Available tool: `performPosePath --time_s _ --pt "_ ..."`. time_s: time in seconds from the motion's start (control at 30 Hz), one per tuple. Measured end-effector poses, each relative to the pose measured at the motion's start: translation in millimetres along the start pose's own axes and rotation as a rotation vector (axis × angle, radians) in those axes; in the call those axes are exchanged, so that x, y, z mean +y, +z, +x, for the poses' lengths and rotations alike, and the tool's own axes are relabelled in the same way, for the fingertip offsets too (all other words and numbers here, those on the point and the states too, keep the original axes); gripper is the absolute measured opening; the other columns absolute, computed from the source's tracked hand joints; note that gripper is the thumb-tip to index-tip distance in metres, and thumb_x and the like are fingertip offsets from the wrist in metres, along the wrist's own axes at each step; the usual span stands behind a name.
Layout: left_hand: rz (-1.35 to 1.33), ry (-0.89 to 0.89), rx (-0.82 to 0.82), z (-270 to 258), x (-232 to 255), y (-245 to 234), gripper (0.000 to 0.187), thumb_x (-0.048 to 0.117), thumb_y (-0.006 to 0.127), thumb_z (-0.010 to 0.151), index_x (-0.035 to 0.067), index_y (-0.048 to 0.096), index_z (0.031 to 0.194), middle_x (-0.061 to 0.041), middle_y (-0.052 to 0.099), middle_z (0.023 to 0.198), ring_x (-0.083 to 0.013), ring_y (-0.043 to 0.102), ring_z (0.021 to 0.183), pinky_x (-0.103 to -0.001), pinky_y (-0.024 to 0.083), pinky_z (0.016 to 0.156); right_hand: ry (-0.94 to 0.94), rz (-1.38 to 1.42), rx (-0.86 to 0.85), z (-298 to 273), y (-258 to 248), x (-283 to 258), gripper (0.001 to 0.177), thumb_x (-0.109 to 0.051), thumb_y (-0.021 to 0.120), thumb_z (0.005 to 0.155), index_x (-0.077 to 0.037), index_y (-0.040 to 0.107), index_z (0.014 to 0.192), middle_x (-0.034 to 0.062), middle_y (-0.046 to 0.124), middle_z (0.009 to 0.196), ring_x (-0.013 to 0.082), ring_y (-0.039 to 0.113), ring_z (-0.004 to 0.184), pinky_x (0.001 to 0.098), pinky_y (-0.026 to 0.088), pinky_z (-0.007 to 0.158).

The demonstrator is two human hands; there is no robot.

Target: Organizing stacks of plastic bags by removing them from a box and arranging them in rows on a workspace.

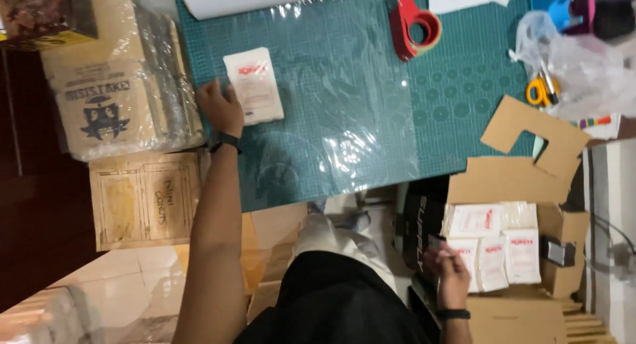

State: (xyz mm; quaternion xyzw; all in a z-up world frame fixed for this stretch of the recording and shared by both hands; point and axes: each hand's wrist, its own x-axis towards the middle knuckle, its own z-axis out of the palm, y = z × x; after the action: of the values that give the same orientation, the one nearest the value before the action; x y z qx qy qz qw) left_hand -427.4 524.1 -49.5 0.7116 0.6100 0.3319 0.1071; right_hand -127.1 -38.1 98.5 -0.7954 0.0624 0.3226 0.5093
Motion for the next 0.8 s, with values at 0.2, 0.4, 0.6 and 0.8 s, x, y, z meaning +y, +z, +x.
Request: performPosePath --time_s 0.2,0.4,0.6,0.8 --pt "-0.236 0.42 0.214 -54 28 -28 0.027 -0.002 0.063 0.098 -0.004 0.063 0.125 -0.023 0.064 0.115 -0.0411 0.061 0.109 -0.048 0.048 0.099 -0.238 -0.225 0.339 61 -95 50 0.025 -0.01 0.071 0.095 -0.003 0.071 0.12 0.0118 0.072 0.106 0.0161 0.066 0.094 0.0277 0.057 0.082" --pt "-0.183 0.314 -0.082 -139 108 -49 0.039 0.017 0.073 0.099 -0.001 0.066 0.132 -0.02 0.057 0.128 -0.0409 0.056 0.119 -0.053 0.045 0.103 -0.198 -0.503 0.39 176 -154 123 0.037 -0.008 0.075 0.087 -0.016 0.073 0.124 0.0131 0.073 0.112 0.0318 0.07 0.107 0.0417 0.058 0.092" --pt "-0.293 0.347 -0.39 -221 220 -56 0.046 -0.001 0.067 0.089 -0.003 0.06 0.135 -0.021 0.053 0.129 -0.0449 0.055 0.121 -0.056 0.045 0.103 -0.244 -0.51 0.295 249 -133 97 0.082 -0.031 0.088 0.077 0.003 0.055 0.144 0.03 0.053 0.14 0.0474 0.05 0.134 0.0544 0.04 0.117" --pt "-0.234 0.25 -0.618 -276 297 -73 0.041 -0.004 0.069 0.091 0.001 0.062 0.131 -0.019 0.052 0.13 -0.044 0.056 0.126 -0.057 0.045 0.104 -0.331 -0.967 0.288 303 -88 89 0.075 -0.055 0.065 0.081 -0.002 0.06 0.134 0.0261 0.065 0.121 0.0496 0.063 0.114 0.0691 0.033 0.106"
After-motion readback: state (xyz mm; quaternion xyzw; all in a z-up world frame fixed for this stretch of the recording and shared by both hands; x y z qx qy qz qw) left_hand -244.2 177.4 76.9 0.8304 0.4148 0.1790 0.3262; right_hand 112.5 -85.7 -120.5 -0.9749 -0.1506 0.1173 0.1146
